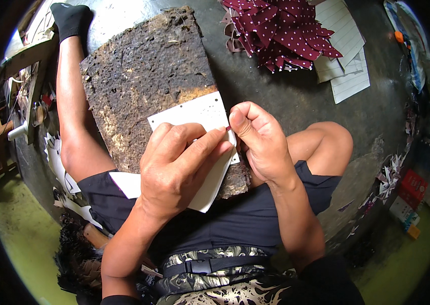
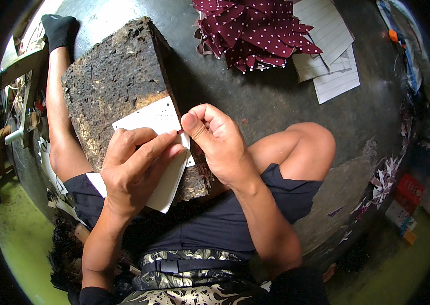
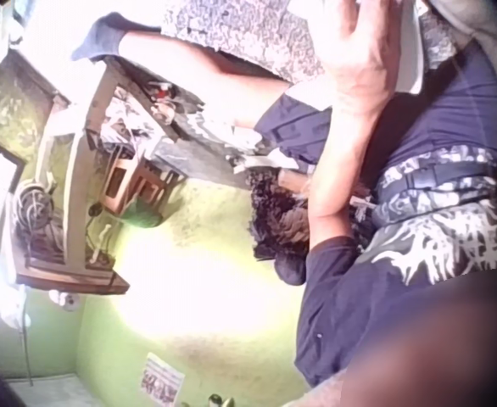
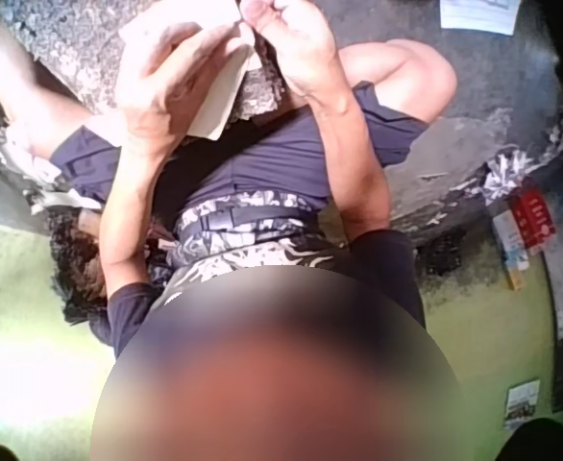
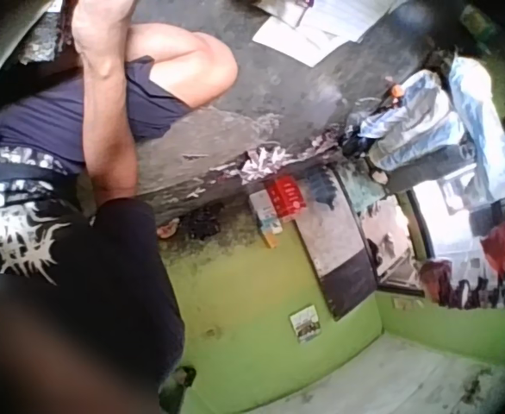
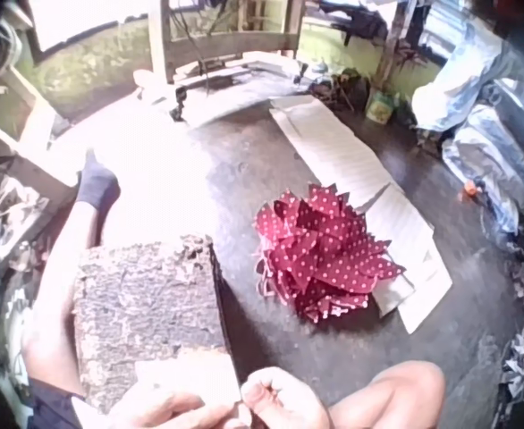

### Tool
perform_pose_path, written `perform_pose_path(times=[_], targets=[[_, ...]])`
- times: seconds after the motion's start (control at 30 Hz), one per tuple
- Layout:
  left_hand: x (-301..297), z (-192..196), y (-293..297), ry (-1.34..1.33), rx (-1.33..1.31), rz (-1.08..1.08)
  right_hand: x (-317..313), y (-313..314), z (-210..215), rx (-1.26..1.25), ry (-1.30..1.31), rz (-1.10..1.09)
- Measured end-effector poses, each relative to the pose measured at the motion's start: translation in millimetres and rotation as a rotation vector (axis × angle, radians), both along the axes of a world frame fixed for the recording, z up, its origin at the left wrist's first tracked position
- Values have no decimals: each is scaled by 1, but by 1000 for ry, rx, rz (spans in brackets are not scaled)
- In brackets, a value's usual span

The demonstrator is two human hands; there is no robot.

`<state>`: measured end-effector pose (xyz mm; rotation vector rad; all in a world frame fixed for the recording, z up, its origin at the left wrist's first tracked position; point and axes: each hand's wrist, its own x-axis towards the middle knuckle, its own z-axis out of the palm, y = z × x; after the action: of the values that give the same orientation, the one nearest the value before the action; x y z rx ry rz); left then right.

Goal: The person sits on the floor and repeatedly folds small white paper pieces around a maroon polka-dotted fabric piece, pressing the edges together by hand. They place each completed unit aside and continue the same folding and pressing sequence with new pieces.

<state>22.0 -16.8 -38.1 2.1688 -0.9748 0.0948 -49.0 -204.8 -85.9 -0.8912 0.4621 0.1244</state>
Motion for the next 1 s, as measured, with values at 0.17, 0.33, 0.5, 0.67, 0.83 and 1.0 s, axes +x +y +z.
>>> perform_pose_path(times=[0.17, 0.33, 0.5, 0.67, 0.83, 1.0], targets=[[2, 1, -2, -7, 14, -7, 0, -3, 3, -52, 14, -12], [4, 2, -2, -13, 34, -25, 3, -5, 8, -380, -97, 81], [4, 3, -2, -25, 32, -15, 4, -5, 3, -33, -39, 32], [4, 3, -1, -27, 36, -30, 1, -10, -4, 18, -54, 34], [4, 3, 0, -26, 43, -37, -1, -10, -10, -34, 12, 22], [3, 3, 0, -38, 51, -31, -3, -12, -19, -124, 64, 32]])
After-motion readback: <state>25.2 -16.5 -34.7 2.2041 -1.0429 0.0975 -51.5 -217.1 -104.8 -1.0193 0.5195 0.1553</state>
